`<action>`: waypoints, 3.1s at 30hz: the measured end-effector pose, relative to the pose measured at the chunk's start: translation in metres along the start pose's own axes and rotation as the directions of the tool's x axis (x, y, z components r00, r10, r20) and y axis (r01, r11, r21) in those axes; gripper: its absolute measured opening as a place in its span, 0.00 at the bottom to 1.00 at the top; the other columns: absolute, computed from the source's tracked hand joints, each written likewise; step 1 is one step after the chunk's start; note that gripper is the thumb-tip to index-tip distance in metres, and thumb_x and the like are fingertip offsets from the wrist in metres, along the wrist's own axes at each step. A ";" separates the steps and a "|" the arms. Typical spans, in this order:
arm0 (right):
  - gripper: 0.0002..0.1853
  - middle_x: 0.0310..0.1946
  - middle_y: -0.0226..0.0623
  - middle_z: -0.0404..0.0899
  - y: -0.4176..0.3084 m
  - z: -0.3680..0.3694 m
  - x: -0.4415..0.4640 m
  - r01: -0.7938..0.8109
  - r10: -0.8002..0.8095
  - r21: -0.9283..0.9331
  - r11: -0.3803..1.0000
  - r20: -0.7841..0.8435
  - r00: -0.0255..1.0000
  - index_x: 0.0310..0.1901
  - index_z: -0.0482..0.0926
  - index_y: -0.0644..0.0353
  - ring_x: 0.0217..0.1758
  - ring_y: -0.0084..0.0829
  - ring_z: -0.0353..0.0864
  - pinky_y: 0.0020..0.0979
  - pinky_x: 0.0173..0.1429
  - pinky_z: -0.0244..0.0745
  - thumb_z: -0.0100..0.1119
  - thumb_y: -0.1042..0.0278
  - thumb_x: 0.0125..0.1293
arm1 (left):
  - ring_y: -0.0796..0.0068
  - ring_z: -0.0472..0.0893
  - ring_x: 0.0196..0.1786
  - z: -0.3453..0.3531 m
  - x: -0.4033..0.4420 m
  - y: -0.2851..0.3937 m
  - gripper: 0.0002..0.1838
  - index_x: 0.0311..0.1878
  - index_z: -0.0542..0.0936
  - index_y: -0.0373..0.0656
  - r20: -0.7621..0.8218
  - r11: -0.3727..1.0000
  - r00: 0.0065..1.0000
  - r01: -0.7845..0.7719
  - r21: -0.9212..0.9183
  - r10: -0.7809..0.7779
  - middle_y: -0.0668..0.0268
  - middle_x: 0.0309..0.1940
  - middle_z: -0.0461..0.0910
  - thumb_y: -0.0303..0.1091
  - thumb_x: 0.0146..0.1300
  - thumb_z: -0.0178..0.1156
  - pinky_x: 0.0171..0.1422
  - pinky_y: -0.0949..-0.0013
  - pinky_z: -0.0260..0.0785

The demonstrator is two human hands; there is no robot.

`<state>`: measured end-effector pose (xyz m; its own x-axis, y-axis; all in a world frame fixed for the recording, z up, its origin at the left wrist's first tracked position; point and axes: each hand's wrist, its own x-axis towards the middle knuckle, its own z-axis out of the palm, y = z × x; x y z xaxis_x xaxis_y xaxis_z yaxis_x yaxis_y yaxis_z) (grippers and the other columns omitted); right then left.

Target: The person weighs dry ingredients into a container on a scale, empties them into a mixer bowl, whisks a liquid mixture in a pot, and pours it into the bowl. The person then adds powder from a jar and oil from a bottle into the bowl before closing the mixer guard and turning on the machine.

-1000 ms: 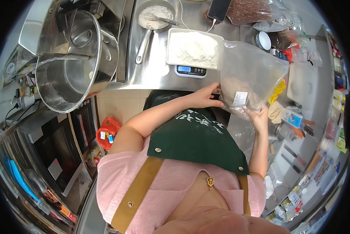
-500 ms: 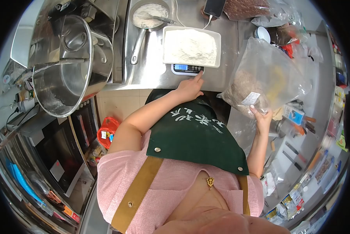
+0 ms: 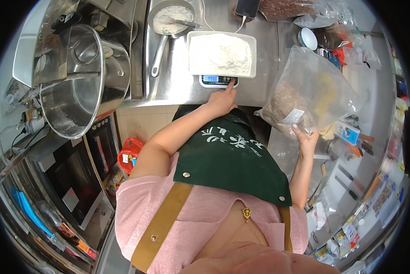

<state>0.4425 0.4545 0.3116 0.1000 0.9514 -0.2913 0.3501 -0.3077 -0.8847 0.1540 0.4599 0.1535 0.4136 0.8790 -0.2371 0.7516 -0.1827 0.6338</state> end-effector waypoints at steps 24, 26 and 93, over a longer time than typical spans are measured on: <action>0.23 0.41 0.34 0.81 -0.026 -0.001 0.015 0.066 -0.047 -0.201 0.977 0.098 0.994 0.49 0.76 0.68 0.43 0.23 0.78 0.25 0.50 0.71 0.66 0.84 0.47 | 0.57 0.72 0.60 -0.029 -0.007 0.020 0.30 0.61 0.65 0.36 0.051 0.865 0.997 -0.017 -0.502 0.049 0.52 0.67 0.58 0.36 0.57 0.62 0.58 0.61 0.69; 0.24 0.42 0.34 0.81 -0.036 0.003 0.018 0.102 -0.072 -0.249 0.963 0.127 0.989 0.50 0.76 0.68 0.43 0.23 0.78 0.24 0.50 0.71 0.66 0.84 0.47 | 0.59 0.68 0.64 -0.035 -0.010 0.032 0.33 0.64 0.61 0.36 0.104 0.683 0.991 0.020 -0.731 0.083 0.51 0.67 0.57 0.35 0.58 0.62 0.61 0.63 0.66; 0.18 0.35 0.30 0.81 -0.095 0.029 0.040 0.077 0.113 -0.462 0.884 0.371 0.922 0.48 0.78 0.68 0.38 0.17 0.76 0.21 0.46 0.70 0.58 0.82 0.52 | 0.67 0.76 0.53 -0.036 0.051 0.080 0.24 0.58 0.66 0.37 -0.004 -0.637 0.983 -0.121 -0.762 -0.183 0.60 0.51 0.74 0.44 0.66 0.55 0.57 0.59 0.70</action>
<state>0.3861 0.5216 0.3735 -0.2135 0.8373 -0.5033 0.7470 -0.1921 -0.6365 0.2163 0.5061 0.2186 0.2676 0.8992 -0.3462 -0.9199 0.3453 0.1859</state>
